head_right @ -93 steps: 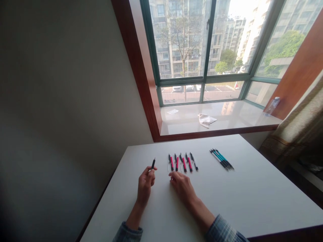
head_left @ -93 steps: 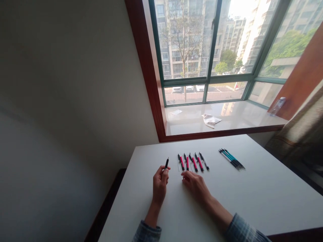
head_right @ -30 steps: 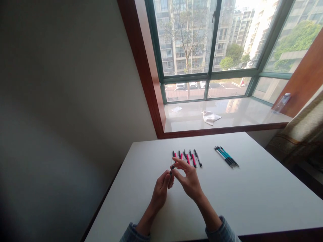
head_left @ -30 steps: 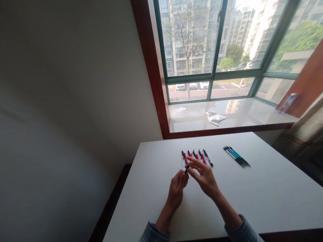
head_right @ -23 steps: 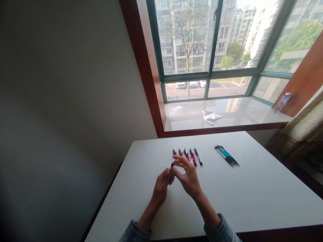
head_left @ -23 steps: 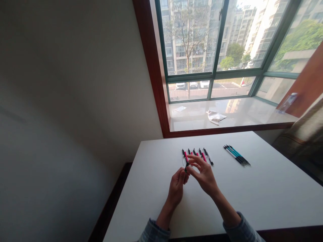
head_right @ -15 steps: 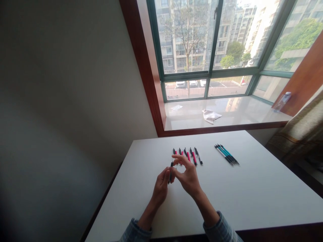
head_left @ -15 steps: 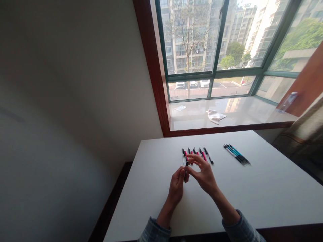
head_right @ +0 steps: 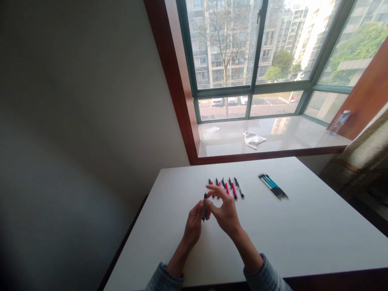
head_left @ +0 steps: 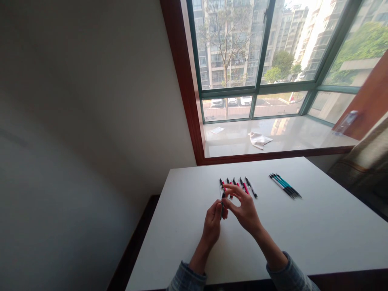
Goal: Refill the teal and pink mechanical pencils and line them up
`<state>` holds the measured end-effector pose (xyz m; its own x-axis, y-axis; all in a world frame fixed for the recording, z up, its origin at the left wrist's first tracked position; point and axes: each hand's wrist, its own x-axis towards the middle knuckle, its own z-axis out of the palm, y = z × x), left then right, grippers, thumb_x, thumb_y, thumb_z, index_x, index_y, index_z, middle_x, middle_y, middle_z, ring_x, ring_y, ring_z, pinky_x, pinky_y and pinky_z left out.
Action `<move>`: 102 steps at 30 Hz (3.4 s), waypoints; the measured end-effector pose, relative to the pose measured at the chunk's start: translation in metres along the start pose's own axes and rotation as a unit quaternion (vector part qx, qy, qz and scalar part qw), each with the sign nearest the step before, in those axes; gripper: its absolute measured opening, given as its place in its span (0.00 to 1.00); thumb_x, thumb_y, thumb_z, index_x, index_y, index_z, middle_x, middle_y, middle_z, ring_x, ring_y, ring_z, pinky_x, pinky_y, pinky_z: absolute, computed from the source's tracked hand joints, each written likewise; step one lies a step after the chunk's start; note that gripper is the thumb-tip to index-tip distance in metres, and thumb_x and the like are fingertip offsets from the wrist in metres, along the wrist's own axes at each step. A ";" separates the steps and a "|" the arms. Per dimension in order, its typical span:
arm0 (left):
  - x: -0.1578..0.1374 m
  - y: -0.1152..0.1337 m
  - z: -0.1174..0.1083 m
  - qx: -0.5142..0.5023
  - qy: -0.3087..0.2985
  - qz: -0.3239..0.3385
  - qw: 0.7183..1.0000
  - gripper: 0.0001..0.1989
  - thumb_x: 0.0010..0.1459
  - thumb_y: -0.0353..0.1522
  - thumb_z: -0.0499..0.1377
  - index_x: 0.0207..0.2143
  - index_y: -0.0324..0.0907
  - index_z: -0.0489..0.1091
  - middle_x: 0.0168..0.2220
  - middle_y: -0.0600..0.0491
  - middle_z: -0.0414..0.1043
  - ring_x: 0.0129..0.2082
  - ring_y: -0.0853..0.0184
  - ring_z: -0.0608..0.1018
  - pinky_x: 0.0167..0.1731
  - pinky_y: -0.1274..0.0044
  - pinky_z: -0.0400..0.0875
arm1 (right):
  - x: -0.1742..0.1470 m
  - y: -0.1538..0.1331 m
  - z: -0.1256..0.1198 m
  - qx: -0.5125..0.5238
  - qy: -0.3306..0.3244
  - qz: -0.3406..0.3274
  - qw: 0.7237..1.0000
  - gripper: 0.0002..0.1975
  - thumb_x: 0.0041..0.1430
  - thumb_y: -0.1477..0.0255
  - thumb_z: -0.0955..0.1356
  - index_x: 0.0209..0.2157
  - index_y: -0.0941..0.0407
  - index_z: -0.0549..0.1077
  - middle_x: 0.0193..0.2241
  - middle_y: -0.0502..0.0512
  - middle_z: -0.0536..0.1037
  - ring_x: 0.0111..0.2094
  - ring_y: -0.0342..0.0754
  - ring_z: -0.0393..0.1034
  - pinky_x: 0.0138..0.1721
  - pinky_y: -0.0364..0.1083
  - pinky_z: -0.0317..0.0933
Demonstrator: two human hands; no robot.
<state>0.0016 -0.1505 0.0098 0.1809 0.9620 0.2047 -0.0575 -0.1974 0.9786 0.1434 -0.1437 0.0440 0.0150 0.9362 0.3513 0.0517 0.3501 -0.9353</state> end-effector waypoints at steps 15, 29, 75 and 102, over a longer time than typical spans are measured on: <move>-0.001 0.004 0.001 -0.007 -0.010 -0.004 1.000 0.24 0.69 0.50 0.49 0.29 0.41 0.64 0.24 0.56 0.62 0.26 0.68 0.64 0.30 0.75 0.61 | 0.002 -0.009 0.004 0.042 -0.036 -0.003 0.998 0.20 0.61 0.72 0.70 0.55 0.51 0.71 0.40 0.56 0.82 0.49 0.54 0.76 0.56 0.59 0.66; -0.001 0.006 -0.002 -0.008 0.019 0.000 1.000 0.25 0.67 0.52 0.50 0.27 0.42 0.64 0.23 0.55 0.63 0.25 0.68 0.65 0.30 0.75 0.63 | 0.007 -0.012 0.003 0.020 -0.034 0.000 0.999 0.23 0.59 0.68 0.72 0.56 0.51 0.71 0.39 0.56 0.83 0.46 0.56 0.78 0.55 0.60 0.66; 0.003 -0.009 -0.013 -0.077 0.137 -0.019 0.987 0.24 0.65 0.52 0.55 0.36 0.40 0.72 0.21 0.58 0.61 0.23 0.71 0.62 0.27 0.77 0.58 | -0.028 0.050 -0.025 -0.300 -0.052 0.104 0.947 0.16 0.58 0.70 0.69 0.49 0.55 0.78 0.37 0.55 0.80 0.28 0.47 0.75 0.37 0.48 0.70; 0.005 -0.005 -0.015 -0.068 0.132 -0.025 0.989 0.23 0.65 0.52 0.55 0.36 0.41 0.72 0.21 0.58 0.62 0.23 0.70 0.63 0.28 0.77 0.59 | 0.001 0.042 -0.035 -0.242 -0.222 0.054 0.943 0.41 0.53 0.79 0.69 0.69 0.48 0.59 0.53 0.58 0.77 0.37 0.47 0.74 0.43 0.48 0.70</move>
<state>-0.0117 -0.1421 0.0054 -0.0754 0.9890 0.1269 -0.1889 -0.1391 0.9721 0.1808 -0.1290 0.0066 -0.3688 0.9239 0.1024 0.5251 0.2980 -0.7972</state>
